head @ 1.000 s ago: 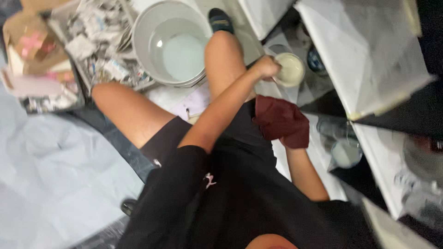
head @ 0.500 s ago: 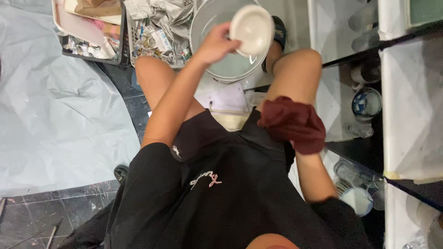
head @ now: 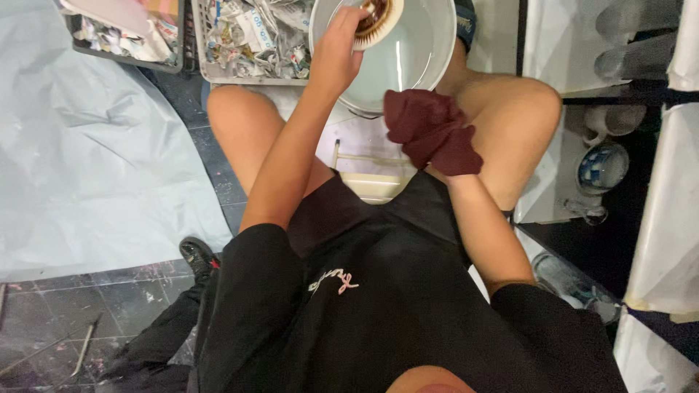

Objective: The person sits on the floor and wipes various ceramic and glass items with a maroon cloth. They handle a small bowl, a rectangular dish, a mug, and a glass tumbler, wiping each item and placing it on a nearby shelf.

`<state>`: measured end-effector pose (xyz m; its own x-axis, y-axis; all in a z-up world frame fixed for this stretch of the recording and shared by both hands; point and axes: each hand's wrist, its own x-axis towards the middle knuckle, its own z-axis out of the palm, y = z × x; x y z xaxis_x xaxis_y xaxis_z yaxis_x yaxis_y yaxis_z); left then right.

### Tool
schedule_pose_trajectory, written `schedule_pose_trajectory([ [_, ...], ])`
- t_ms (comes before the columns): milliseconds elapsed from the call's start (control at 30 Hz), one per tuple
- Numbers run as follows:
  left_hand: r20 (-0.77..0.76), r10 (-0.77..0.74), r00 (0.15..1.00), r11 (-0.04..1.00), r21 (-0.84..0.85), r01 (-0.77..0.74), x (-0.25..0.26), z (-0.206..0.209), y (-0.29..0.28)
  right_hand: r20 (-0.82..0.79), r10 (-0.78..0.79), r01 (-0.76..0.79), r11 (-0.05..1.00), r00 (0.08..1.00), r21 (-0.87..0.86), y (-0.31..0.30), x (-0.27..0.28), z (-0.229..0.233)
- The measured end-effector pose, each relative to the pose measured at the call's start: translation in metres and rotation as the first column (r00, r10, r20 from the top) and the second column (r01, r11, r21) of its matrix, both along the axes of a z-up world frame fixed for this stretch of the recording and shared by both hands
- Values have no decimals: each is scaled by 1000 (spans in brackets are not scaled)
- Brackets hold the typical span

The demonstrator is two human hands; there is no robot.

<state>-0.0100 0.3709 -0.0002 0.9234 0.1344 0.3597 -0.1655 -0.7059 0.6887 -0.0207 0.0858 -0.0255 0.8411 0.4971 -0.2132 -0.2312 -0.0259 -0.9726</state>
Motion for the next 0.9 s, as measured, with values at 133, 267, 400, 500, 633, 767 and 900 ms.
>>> schedule_pose_trajectory([
  [133,-66,-11,998,955,-297,-9,-5,-16,-5,-3,-35,35,997,999,-65,18,-7,15],
  [267,10,9,1000,849,-528,-2,-13,-33,3,110,35,-17,988,993,-155,47,-16,68],
  [400,-334,-77,939,609,-762,-221,-41,-31,6,750,420,270,750,510,-604,64,-21,96],
  [500,-414,-251,875,659,-735,-158,-77,-22,5,679,526,43,774,511,-632,85,-22,86],
  [633,-445,-282,850,559,-796,-232,-111,-22,-21,596,613,-189,762,519,-619,95,-36,55],
  [767,-437,-195,878,562,-784,-265,-149,-27,-25,602,608,-212,773,518,-599,102,-62,47],
  [900,-347,-140,927,494,-836,-239,-155,-31,-27,704,570,-230,820,424,-525,102,-66,75],
])
